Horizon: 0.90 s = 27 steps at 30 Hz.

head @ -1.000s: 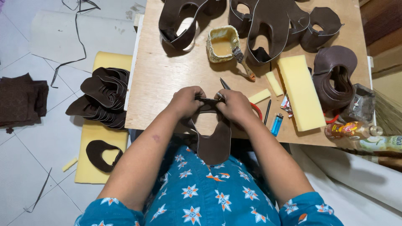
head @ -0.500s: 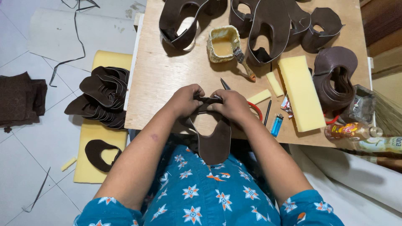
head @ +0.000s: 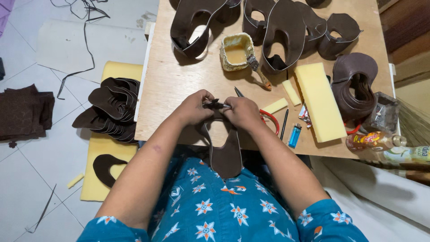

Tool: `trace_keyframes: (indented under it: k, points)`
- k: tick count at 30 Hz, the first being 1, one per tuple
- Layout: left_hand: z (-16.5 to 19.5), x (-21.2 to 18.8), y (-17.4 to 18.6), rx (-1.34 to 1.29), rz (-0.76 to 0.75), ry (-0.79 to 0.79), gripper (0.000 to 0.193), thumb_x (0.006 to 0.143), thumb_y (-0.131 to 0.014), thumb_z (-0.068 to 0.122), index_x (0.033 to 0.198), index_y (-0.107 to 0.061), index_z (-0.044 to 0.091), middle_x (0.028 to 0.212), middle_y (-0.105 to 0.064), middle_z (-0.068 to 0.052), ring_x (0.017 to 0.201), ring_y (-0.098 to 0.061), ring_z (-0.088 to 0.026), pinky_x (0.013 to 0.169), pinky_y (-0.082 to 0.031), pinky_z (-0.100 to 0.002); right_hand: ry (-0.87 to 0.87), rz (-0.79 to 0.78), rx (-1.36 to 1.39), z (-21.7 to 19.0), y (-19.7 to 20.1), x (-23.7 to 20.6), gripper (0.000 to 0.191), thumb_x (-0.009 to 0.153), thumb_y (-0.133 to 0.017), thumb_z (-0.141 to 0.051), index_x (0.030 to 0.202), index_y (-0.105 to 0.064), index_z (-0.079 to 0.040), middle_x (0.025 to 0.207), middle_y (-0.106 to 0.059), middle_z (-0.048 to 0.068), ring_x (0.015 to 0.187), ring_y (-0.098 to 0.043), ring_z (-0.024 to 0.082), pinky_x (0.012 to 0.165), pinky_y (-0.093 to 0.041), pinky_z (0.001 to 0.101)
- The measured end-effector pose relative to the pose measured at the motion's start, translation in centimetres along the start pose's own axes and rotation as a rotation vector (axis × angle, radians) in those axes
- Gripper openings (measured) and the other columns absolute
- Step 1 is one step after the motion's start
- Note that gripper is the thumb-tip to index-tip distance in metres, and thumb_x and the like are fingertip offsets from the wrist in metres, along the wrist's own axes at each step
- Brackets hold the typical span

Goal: The person assembles brown shoe parts by applying glue to edges and pressing them together. They handle multiple shoe components, using a brush to apply adhesive and scissors to trim excess material. The person works at a table with various tools and materials, including foam sheets and a lighter.

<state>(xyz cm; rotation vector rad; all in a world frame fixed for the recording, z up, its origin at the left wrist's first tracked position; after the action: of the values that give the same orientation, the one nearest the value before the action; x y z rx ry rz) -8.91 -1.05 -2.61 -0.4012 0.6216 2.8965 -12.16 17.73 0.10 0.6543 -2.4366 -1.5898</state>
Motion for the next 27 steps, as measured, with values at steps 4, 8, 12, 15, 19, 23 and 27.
trace_keyframes:
  k: [4,8,12,15,19,23,27]
  points:
    - [-0.7,0.6,0.8,0.088,-0.009,0.114,0.032,0.081,-0.075,0.008,0.112,-0.067,0.007,0.097,-0.074,-0.011,0.088,-0.073,-0.023,0.079,-0.058,-0.036,-0.159,-0.017,0.063,1.2,1.3,0.0,0.027,0.082,-0.078,-0.037,0.093,-0.075,-0.012,0.083,-0.073,0.011,0.083,-0.071,0.032,0.075,-0.054,0.0459]
    - [-1.4,1.7,0.1,0.175,-0.013,0.125,0.024,0.086,-0.072,0.011,0.110,-0.075,0.006,0.099,-0.077,-0.013,0.089,-0.074,-0.025,0.082,-0.058,-0.036,-0.005,0.083,0.047,0.2,2.2,-0.8,0.029,0.075,-0.081,-0.024,0.100,-0.072,-0.011,0.094,-0.070,0.010,0.090,-0.068,0.032,0.076,-0.053,0.0458]
    - [-1.9,2.1,-0.5,0.244,-0.053,0.191,0.028,0.090,-0.070,0.015,0.117,-0.073,0.009,0.103,-0.076,-0.016,0.093,-0.073,-0.028,0.085,-0.056,-0.038,0.288,0.269,0.007,-2.0,3.0,-2.5,0.033,0.077,-0.084,-0.012,0.106,-0.067,-0.012,0.108,-0.061,0.007,0.105,-0.063,0.030,0.080,-0.053,0.0439]
    - [-1.5,1.6,-0.7,0.281,-0.055,0.161,0.029,0.090,-0.069,0.015,0.119,-0.070,0.009,0.105,-0.075,-0.016,0.098,-0.071,-0.030,0.087,-0.055,-0.039,0.375,0.250,0.001,-3.2,3.2,-3.3,0.036,0.072,-0.081,-0.005,0.104,-0.070,-0.018,0.113,-0.061,0.002,0.109,-0.063,0.026,0.081,-0.055,0.0404]
    - [-0.6,0.3,-1.0,0.289,-0.066,0.128,0.035,0.086,-0.075,0.016,0.119,-0.067,0.008,0.105,-0.074,-0.016,0.099,-0.070,-0.031,0.087,-0.055,-0.040,0.423,0.259,0.020,-4.1,3.4,-3.3,0.049,0.066,-0.083,-0.007,0.112,-0.073,-0.021,0.111,-0.060,0.005,0.104,-0.062,0.029,0.076,-0.053,0.0425]
    - [-0.6,-0.5,-0.7,0.204,-0.066,0.095,0.039,0.081,-0.078,0.015,0.118,-0.068,0.007,0.101,-0.075,-0.014,0.094,-0.072,-0.027,0.084,-0.056,-0.038,0.455,0.273,0.016,-4.1,3.0,-3.2,0.042,0.070,-0.081,-0.004,0.108,-0.076,-0.021,0.109,-0.061,0.005,0.103,-0.063,0.029,0.076,-0.054,0.0414]
    - [-1.6,-0.2,-0.1,-0.057,-0.181,0.088,0.037,0.080,-0.074,0.012,0.117,-0.070,0.006,0.097,-0.076,-0.008,0.086,-0.071,-0.017,0.077,-0.057,-0.031,0.487,0.317,0.019,-3.8,2.3,-3.2,0.034,0.072,-0.079,-0.003,0.102,-0.077,-0.018,0.109,-0.061,0.004,0.102,-0.065,0.027,0.078,-0.054,0.0402]
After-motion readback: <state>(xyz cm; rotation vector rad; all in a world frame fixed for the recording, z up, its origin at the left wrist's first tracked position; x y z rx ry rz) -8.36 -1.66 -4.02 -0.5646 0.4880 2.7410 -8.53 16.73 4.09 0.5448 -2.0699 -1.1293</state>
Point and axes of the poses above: each hand's wrist, its own x-axis towards the middle knuckle, its own y-axis out of the back of the hand, z = x × y, the point moved 3 cm from there along x, towards the middle knuckle
